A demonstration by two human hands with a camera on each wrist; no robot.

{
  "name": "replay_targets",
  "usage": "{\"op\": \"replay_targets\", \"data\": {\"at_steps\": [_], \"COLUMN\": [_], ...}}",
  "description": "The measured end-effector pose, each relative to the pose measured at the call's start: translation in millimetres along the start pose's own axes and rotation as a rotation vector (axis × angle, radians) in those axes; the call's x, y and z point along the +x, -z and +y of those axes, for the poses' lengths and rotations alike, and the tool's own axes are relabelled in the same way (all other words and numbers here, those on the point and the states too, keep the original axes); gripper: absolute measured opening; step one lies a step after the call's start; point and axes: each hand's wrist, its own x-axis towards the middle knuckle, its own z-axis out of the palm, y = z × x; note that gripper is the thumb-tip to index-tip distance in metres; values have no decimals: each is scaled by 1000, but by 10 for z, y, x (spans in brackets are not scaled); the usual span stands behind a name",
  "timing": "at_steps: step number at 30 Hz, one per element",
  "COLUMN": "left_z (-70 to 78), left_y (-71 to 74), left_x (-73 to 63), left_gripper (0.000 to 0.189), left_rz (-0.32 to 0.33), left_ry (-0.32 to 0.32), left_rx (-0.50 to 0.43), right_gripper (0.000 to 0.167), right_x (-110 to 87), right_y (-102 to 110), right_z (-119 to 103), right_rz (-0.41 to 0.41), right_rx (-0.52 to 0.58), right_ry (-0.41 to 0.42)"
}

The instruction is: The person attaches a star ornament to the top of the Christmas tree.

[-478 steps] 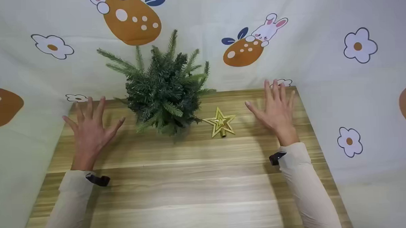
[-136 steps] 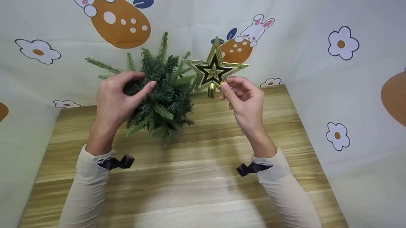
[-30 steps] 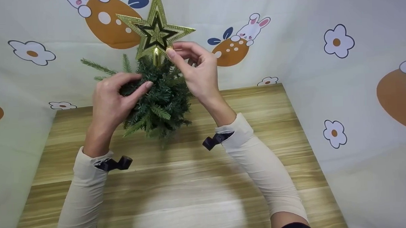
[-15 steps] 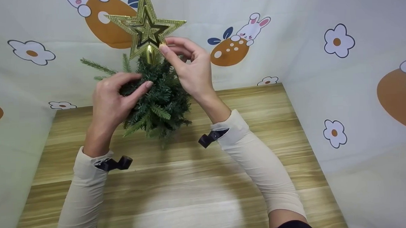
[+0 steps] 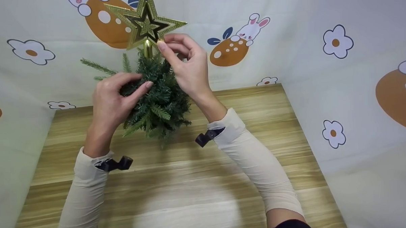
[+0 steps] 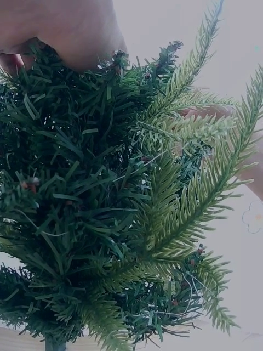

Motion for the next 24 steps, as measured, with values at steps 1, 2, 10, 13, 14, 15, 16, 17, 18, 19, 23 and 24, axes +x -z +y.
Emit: {"op": "replay_targets", "data": {"at_steps": [1, 2, 10, 13, 14, 15, 16, 17, 18, 19, 23, 24], "left_z": [1, 2, -5, -4, -4, -4, -4, -4, -6, -6, -4, -2], "left_y": [0, -1, -11, -13, -13, -14, -14, -14, -14, -12, -10, -10], "left_x": [-3, -4, -6, 0, 2, 3, 4, 5, 4, 3, -2, -2], "left_gripper": [47, 47, 47, 47, 47, 46, 46, 47, 47, 47, 46, 46], "left_rz": [1, 2, 12, 17, 17, 17, 16, 15, 15, 15, 15, 15], "left_ry": [2, 4, 0, -3, -4, -4, -5, -7, -9, -9, -5, -4], "left_rx": [3, 4, 4, -12, -15, -19, -19, -18, -14, -10, -2, -3], "right_gripper": [12, 11, 11, 11, 11, 11, 11, 11, 10, 10, 9, 9], "right_x": [-1, -2, 2, 11, 13, 14, 13, 12, 10, 8, 11, 15], "right_y": [-8, -14, -46, -53, -55, -58, -61, -64, -69, -73, -84, -85], "right_z": [-2, -3, -14, -12, -7, -3, 0, 5, 8, 13, 19, 16], "right_rz": [-3, -9, -44, -41, -43, -44, -46, -50, -55, -60, -79, -82], "right_rx": [-1, -3, -7, 3, 2, 1, 0, 0, -3, -6, -5, -1], "right_ry": [6, 12, 16, 13, 18, 19, 22, 23, 25, 27, 24, 21]}}
